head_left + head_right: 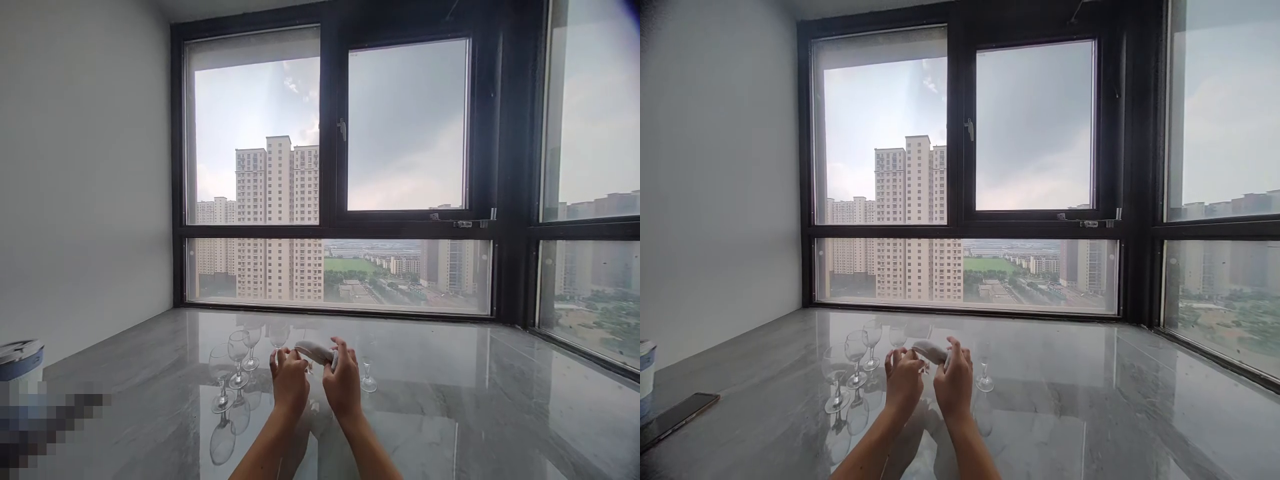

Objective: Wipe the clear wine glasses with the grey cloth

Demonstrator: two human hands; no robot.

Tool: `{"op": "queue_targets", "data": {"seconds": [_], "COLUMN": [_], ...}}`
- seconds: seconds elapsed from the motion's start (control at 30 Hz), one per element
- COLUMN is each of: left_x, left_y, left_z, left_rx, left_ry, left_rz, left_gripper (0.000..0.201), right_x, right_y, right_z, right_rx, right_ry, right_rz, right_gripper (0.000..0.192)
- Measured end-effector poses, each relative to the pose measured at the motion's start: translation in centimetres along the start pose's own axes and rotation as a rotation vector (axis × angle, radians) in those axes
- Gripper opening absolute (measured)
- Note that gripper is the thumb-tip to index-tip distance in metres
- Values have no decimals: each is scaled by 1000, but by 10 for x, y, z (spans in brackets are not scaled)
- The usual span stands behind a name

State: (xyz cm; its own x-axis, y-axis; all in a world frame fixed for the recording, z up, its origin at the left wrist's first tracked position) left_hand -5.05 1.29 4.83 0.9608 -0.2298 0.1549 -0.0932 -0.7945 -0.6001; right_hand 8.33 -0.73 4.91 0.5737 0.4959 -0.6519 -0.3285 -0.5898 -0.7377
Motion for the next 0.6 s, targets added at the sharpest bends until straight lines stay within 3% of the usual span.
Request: {"op": "queue_targets", "data": {"seconds": [0.27,0.33,0.5,0.6], "left_x": [-18,-20,-11,-6], "left_y": [-10,-11,-17,-18], "left_z": [-6,0,21,35], "left_rx": [-7,-28,-97,-201], "left_ry": [152,274,721,1039], "left_rz": [-259,-300,-224,-332], "left_gripper": [30,27,38,44], "right_x": [7,10,13,15], "right_y": [-4,-3,6,10], "right_z": [-7,-4,13,17], "right_rx": [143,104,-95,-114], "right_ry": [-141,-152,-186,-187], "right_rz": [105,155,248,259], "right_gripper": [43,44,54,61]}}
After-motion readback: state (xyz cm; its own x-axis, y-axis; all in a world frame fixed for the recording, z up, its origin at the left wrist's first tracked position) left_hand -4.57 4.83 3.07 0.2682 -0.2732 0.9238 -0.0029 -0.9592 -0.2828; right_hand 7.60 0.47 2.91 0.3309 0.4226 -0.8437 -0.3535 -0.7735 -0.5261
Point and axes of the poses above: each hand's wrist, its own y-axis away from the middle knuckle, its own z-axis out of the palm, x = y × z, the point moved 3 cm from there along -y, towards the middle knuckle, and after that the axes turned 10 degrees about -y, right-handed, at the moved point
